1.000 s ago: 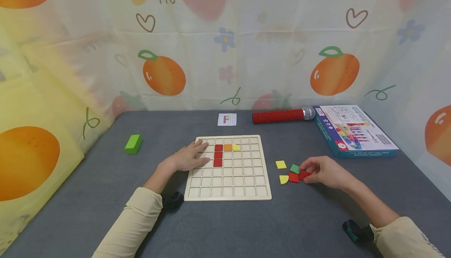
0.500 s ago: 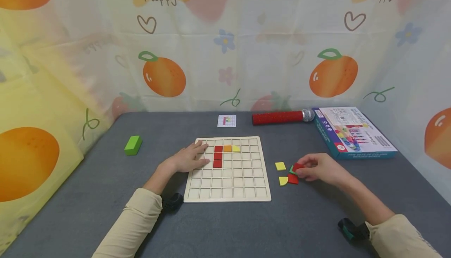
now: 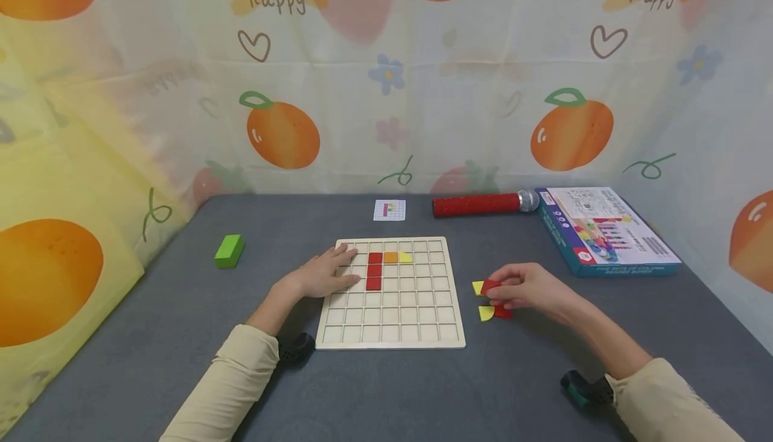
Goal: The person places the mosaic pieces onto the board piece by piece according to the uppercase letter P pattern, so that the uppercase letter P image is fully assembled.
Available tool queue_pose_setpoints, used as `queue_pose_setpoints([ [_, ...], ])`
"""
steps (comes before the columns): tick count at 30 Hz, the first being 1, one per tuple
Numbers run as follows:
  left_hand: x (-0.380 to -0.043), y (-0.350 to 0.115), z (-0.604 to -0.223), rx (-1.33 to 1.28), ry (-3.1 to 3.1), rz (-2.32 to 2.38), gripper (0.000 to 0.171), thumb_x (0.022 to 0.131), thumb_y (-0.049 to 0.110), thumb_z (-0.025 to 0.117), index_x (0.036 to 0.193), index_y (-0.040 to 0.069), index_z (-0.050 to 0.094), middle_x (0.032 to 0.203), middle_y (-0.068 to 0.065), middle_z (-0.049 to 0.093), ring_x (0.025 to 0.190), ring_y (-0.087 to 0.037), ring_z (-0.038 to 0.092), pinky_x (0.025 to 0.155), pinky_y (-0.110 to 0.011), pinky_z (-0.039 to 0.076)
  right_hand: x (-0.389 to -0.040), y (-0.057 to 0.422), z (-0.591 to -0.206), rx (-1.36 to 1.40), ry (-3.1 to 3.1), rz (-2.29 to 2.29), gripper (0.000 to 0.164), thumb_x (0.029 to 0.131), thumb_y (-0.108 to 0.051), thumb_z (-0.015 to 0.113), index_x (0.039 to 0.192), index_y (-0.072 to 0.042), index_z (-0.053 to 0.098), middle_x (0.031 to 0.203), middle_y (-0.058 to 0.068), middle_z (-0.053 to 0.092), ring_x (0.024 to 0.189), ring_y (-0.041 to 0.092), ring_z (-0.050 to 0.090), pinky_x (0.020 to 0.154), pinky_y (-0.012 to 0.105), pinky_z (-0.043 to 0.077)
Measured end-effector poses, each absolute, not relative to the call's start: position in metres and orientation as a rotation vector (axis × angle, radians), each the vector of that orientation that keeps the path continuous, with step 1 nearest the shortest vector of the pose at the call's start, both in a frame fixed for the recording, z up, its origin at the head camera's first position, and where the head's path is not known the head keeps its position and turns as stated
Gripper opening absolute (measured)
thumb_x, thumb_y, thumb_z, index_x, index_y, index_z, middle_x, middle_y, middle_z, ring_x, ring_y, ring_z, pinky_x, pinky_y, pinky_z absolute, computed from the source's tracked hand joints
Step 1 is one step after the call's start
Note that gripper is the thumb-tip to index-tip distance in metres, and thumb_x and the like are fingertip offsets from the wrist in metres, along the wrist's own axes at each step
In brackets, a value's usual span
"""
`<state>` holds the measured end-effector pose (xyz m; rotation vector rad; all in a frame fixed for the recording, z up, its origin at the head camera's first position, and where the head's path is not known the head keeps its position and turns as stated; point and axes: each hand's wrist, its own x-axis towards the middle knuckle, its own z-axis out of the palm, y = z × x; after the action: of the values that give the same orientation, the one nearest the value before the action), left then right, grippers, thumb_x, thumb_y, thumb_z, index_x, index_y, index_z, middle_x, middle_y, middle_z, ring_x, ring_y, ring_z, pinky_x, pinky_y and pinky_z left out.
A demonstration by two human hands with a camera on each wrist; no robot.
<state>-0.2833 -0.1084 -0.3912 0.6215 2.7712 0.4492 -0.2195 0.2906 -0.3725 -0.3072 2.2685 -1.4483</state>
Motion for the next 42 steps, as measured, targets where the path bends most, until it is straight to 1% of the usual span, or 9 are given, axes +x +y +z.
queue_pose_setpoints([
  [7, -0.284, -0.109, -0.392, 0.636, 2.779, 0.446, 0.066, 0.098, 0.044, 0.049, 0.151, 0.01, 0.029, 0.156, -0.015, 0.017, 0.142, -0.034, 0.012, 0.109, -0.056, 0.013, -0.222, 0.279, -0.374, -0.299, 2.305, -1.393, 0.038, 0.091, -0.026, 0.067, 0.115, 0.003, 0.059, 0.098, 0.012, 0.065, 0.089, 0.026, 0.059, 0.076, 0.033, 0.051],
  [17, -0.283, -0.109, -0.392, 0.635, 2.776, 0.448, 0.066, 0.098, 0.043, 0.049, 0.151, 0.01, 0.029, 0.156, -0.014, 0.017, 0.142, -0.034, 0.012, 0.11, -0.056, 0.013, -0.228, 0.256, -0.38, -0.317, 2.258, -1.436, 0.035, 0.09, -0.026, 0.068, 0.11, 0.002, 0.061, 0.093, 0.012, 0.065, 0.086, 0.026, 0.06, 0.075, 0.032, 0.051],
  [24, -0.282, -0.11, -0.393, 0.627, 2.77, 0.446, 0.066, 0.098, 0.044, 0.049, 0.151, 0.011, 0.028, 0.156, -0.014, 0.017, 0.143, -0.033, 0.011, 0.11, -0.055, 0.013, -0.232, 0.236, -0.382, -0.311, 2.244, -1.437, 0.034, 0.089, -0.026, 0.069, 0.11, 0.001, 0.062, 0.098, 0.011, 0.068, 0.089, 0.025, 0.062, 0.078, 0.03, 0.051],
  [34, -0.285, -0.109, -0.392, 0.639, 2.778, 0.447, 0.066, 0.098, 0.043, 0.05, 0.151, 0.01, 0.029, 0.156, -0.014, 0.017, 0.142, -0.034, 0.013, 0.11, -0.055, 0.013, -0.235, 0.213, -0.382, -0.327, 2.214, -1.453, 0.034, 0.088, -0.024, 0.07, 0.111, 0.001, 0.064, 0.098, 0.012, 0.069, 0.087, 0.023, 0.065, 0.078, 0.032, 0.053],
  [42, -0.286, -0.11, -0.394, 0.643, 2.783, 0.432, 0.065, 0.098, 0.043, 0.049, 0.151, 0.011, 0.029, 0.156, -0.014, 0.018, 0.142, -0.034, 0.013, 0.11, -0.055, 0.013, -0.238, 0.197, -0.381, -0.328, 2.217, -1.459, 0.036, 0.088, -0.022, 0.071, 0.112, 0.004, 0.062, 0.096, 0.012, 0.069, 0.082, 0.022, 0.065, 0.075, 0.032, 0.052],
])
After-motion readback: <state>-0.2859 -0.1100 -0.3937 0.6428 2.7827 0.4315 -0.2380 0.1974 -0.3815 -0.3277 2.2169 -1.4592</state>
